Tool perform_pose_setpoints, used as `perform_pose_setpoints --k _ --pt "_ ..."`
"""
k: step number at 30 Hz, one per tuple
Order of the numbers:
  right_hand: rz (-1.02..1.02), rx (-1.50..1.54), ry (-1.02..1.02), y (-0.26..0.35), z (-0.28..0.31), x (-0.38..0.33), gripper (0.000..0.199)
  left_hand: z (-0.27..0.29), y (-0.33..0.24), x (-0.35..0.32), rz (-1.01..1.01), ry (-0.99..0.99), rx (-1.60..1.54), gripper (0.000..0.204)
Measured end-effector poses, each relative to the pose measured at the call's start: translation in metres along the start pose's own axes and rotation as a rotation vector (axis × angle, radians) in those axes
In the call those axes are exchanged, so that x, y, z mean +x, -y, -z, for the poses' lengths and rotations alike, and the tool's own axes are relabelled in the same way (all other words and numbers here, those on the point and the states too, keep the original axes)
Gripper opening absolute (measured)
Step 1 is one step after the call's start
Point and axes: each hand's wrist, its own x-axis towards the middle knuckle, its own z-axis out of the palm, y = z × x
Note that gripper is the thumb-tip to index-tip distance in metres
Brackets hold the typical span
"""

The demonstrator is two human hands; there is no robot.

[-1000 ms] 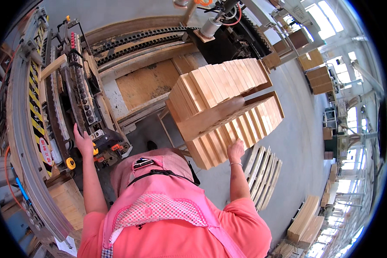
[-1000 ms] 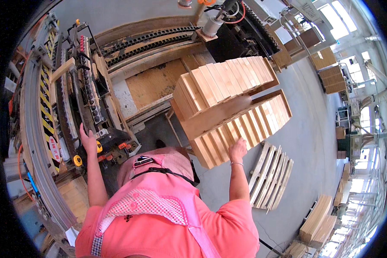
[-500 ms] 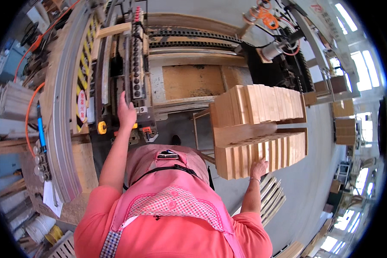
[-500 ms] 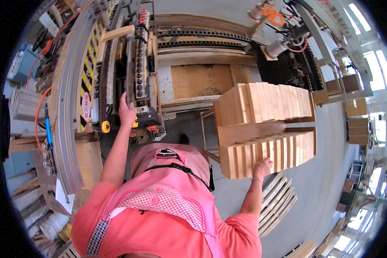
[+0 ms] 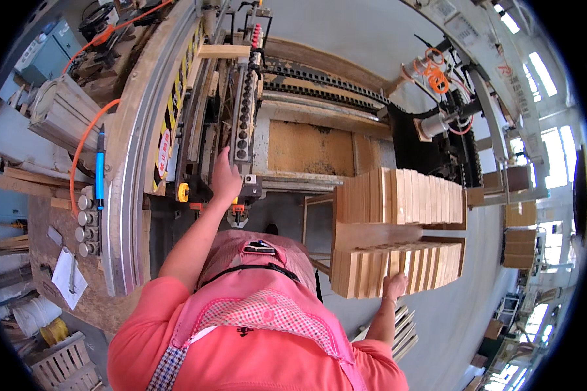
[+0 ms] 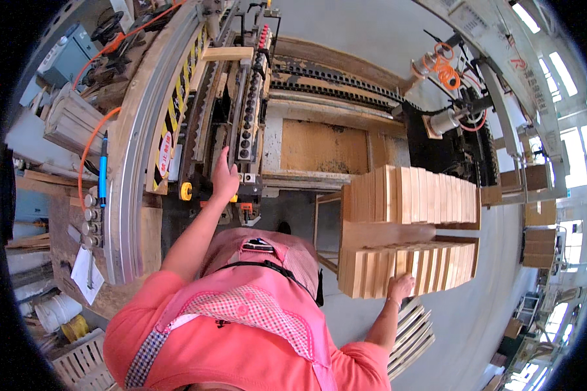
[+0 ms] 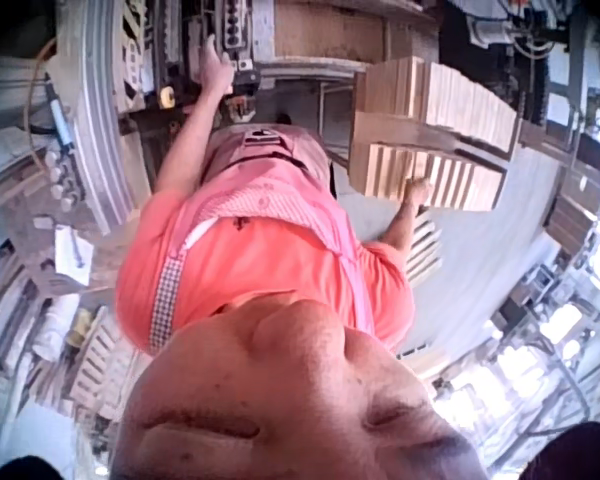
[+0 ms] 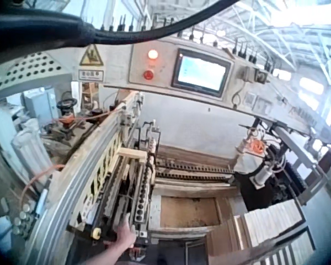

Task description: The person operates a woodworking machine, repeatedly picking up small wooden blocks and feeding them into the processing unit. They then retrieve the processed blocks and stack them on a nearby pile. The task involves continuous manual handling of the wood pieces and interaction with the machine's controls.

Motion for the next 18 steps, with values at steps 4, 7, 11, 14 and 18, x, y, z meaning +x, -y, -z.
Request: perform_pose_setpoints --k 4,7,11,14,18 --pt "0.232 0.245 -0.257 0.022 0.037 -0.004 0.046 0.003 -0.01 -0.002 0.021 -0.009 0.002 0.055" --pt "0.488 0.333 -0.325 0.097 0.096 0.019 0.044 0.002 -0.011 -0.003 -0.011 -0.04 -0.021 0.054" --pt "0.93 0.486 -0.214 0.251 0.158 0.068 0.045 0.0 -0.007 -0.004 -0.024 -0.034 0.012 0.053" --pt "1.241 0.586 -0.21 0.381 0.188 0.091 0.046 0.004 -0.01 -0.005 -0.003 -0.028 -0.003 0.053" --pt "1.591 0.607 -0.288 0.55 0.222 0.106 0.041 0.006 -0.02 -0.006 0.036 -0.045 -0.042 0.052"
